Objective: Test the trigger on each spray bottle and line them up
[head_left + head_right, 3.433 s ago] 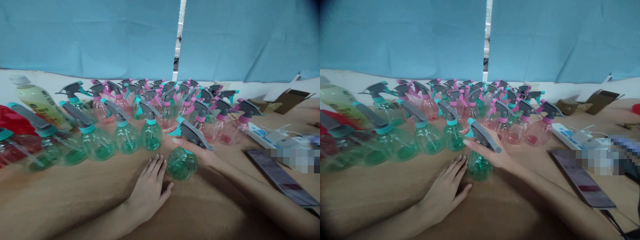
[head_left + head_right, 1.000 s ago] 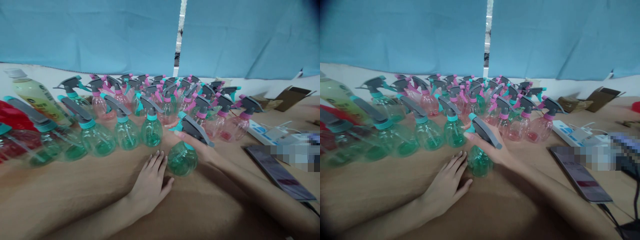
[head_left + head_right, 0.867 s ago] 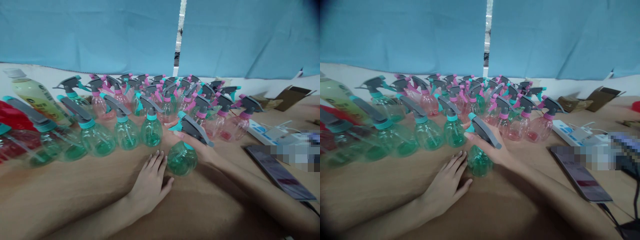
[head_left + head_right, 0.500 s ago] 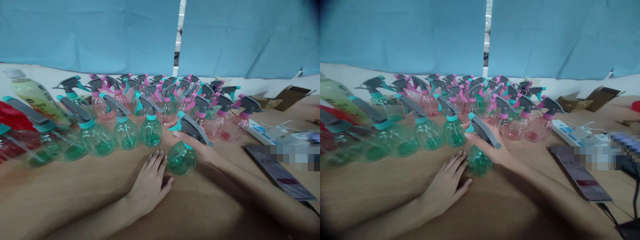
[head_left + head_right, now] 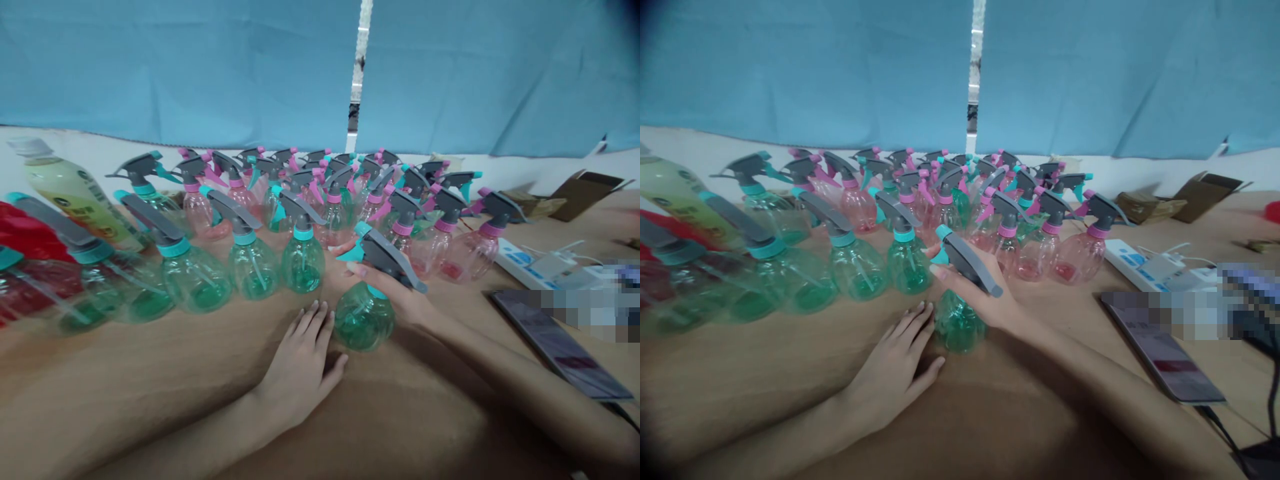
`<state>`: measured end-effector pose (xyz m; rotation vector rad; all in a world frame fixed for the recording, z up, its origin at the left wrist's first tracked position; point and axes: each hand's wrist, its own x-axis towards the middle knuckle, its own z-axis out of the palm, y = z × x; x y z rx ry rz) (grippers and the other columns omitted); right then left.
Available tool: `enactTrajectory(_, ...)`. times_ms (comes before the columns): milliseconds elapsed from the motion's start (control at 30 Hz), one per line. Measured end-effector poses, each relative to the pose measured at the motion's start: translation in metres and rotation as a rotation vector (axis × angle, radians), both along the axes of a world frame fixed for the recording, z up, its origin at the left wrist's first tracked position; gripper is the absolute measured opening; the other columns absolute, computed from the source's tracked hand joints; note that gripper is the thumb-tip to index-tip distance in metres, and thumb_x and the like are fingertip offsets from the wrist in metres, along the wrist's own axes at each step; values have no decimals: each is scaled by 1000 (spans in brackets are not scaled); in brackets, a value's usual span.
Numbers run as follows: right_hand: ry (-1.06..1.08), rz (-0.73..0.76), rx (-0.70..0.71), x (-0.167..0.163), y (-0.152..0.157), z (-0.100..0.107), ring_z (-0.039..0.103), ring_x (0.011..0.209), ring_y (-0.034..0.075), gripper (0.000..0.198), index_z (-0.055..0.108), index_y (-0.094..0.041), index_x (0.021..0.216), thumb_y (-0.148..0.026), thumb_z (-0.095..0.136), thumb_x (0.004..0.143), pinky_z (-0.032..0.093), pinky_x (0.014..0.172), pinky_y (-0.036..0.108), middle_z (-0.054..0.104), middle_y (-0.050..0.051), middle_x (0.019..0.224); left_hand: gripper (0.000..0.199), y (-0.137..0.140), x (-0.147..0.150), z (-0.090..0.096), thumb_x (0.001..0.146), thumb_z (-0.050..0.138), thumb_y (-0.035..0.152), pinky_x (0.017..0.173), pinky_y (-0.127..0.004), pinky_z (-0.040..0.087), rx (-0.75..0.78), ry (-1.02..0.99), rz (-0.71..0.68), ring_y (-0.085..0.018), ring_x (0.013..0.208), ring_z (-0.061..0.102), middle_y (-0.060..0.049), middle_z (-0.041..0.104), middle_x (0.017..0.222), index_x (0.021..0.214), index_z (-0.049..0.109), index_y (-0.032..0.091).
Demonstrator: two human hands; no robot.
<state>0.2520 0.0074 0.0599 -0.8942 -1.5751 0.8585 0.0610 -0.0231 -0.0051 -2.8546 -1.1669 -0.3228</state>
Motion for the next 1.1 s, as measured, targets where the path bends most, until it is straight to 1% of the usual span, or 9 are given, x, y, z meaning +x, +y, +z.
enactTrajectory(200,32,10,-9,-3,1,-1,63,86,19,25,63,-30,105,-41,62,82,47,83,37,67,1,103,57,0,0,-1,92,45,41,105,-47,34,3,-37,-7,-31,133,35,-21,40,143,133,43,2)
enactTrajectory(267,39,7,-6,-3,1,-1,63,88,18,25,64,-30,104,-41,62,82,47,83,36,67,1,103,58,0,0,0,91,47,41,106,-47,34,0,-15,-2,-31,133,35,-21,39,143,133,43,1)
enactTrajectory(400,16,10,-37,1,0,-1,64,87,19,20,66,-29,97,-41,63,81,49,76,34,69,0,90,60,-1,1,2,90,49,41,105,-46,34,-3,20,9,-31,133,35,-21,39,143,134,42,0)
enactTrajectory(467,17,13,-44,2,0,-3,64,87,20,19,66,-28,97,-39,63,81,49,76,34,69,0,92,60,0,2,2,90,49,40,105,-46,35,-7,24,6,-32,133,35,-22,39,143,134,42,0)
enactTrajectory(533,23,17,-39,3,1,-4,63,85,19,22,65,-27,101,-38,62,82,49,78,35,68,1,96,60,0,2,2,91,49,40,105,-46,35,-7,22,4,-32,133,35,-22,39,143,134,42,-1)
enactTrajectory(633,31,30,-36,3,2,-6,62,85,19,23,63,-28,105,-36,61,83,48,80,36,68,1,94,60,0,2,2,91,48,41,105,-46,34,-9,0,3,-31,133,36,-21,40,143,135,41,0)
enactTrajectory(800,40,38,-42,1,1,-4,62,84,18,16,65,-28,96,-36,62,83,49,78,35,67,2,97,59,-1,2,2,91,48,40,106,-47,34,-20,-6,1,-32,132,36,-22,40,142,133,43,0)
enactTrajectory(933,54,35,-18,-1,2,-3,61,83,18,25,63,-29,106,-38,62,83,48,80,35,65,2,102,58,0,1,2,91,47,41,106,-47,33,-14,-10,4,-32,133,36,-21,40,143,133,43,1)
enactTrajectory(1100,4,4,-30,1,1,-4,62,78,18,20,65,-28,99,-40,61,83,50,74,35,67,1,94,59,0,1,1,92,46,42,106,-46,33,-18,-33,0,-31,133,35,-21,40,143,134,41,2)
